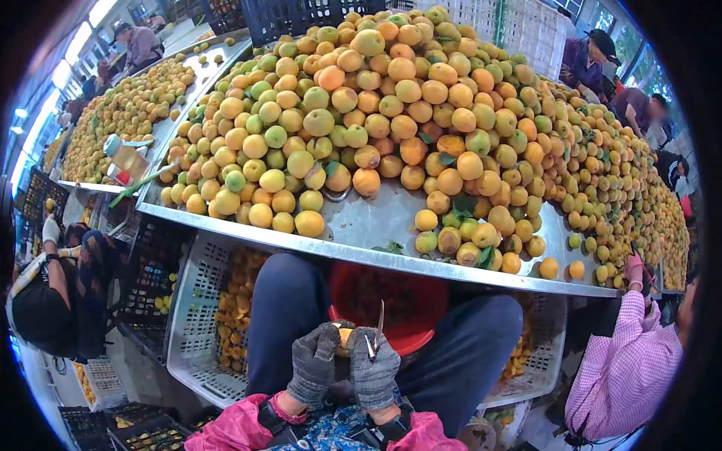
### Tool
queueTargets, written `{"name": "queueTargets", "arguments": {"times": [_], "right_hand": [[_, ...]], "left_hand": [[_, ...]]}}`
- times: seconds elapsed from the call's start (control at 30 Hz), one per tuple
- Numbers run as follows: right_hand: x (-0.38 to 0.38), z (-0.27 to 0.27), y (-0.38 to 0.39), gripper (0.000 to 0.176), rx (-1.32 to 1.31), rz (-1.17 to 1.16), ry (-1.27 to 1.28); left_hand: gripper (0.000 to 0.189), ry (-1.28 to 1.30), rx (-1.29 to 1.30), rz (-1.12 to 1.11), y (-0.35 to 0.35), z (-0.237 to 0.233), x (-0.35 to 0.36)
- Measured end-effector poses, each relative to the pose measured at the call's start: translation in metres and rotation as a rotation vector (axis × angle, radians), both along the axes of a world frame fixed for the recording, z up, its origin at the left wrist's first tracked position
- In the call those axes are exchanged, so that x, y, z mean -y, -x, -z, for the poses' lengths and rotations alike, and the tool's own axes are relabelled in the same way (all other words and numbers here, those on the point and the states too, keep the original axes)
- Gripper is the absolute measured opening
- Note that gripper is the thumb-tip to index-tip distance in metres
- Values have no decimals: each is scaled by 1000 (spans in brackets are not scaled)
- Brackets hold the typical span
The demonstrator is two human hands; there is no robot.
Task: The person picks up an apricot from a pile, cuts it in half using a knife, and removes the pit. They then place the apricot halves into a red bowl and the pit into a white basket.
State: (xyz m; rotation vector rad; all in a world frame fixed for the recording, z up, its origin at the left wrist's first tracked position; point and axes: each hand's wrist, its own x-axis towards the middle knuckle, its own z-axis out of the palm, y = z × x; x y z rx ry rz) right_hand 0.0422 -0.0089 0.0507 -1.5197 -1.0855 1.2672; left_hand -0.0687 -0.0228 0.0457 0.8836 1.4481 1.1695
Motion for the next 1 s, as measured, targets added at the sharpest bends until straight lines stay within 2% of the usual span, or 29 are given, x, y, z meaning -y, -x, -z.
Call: {"name": "queueTargets", "arguments": {"times": [0.03,0.07,0.1,0.17,0.27,0.3,0.4,0.43,0.47,0.53,0.57,0.63,0.67,0.73,0.8,0.87,0.9,0.97,1.0], "right_hand": [[-1,2,-1,28,-21,18,4],[-2,8,-3,28,-24,15,-3],[-6,8,-3,31,-157,48,47],[-8,5,-2,40,-370,143,141],[-12,-2,-4,38,-361,40,142],[-9,8,-13,34,-212,-41,142],[-18,-9,-26,29,-194,1,100],[-23,-16,-37,25,-272,78,138],[-25,-25,-45,27,-399,135,58],[-37,-50,-48,35,-532,183,-103],[-45,-57,-44,35,-524,189,-107],[-54,-66,-34,42,-635,235,-156],[-55,-64,-33,42,-634,232,-161],[-58,-50,-30,43,-636,206,-131],[-59,-44,-29,48,-582,169,-133],[-56,-41,-30,41,-513,176,-171],[-56,-39,-31,41,-510,180,-170],[-54,-35,-30,34,-324,159,-228],[-54,-34,-27,34,-322,158,-229]], "left_hand": [[34,-5,-1,-1,-2,5,-1],[34,-17,115,5,-4,11,-1],[35,-33,229,12,-5,10,-5],[35,-65,209,-6,-14,4,-6],[37,-99,64,-47,-20,19,-5],[37,-92,116,-74,-19,27,-3],[34,-100,172,-92,-14,37,-4],[31,-110,173,-81,-12,35,-5],[31,-102,174,-82,-13,31,-2],[25,102,808,-70,-21,2,-4],[25,103,815,-62,-25,-7,-3],[20,58,619,42,-29,-20,-2],[20,53,621,42,-31,-16,-2],[19,133,371,107,-32,-7,1],[21,152,374,115,-32,-4,3],[23,-216,-90,204,-32,0,4],[23,-214,-86,208,-31,-3,3],[17,255,647,147,-28,-11,3],[17,255,649,147,-32,-3,5]]}}
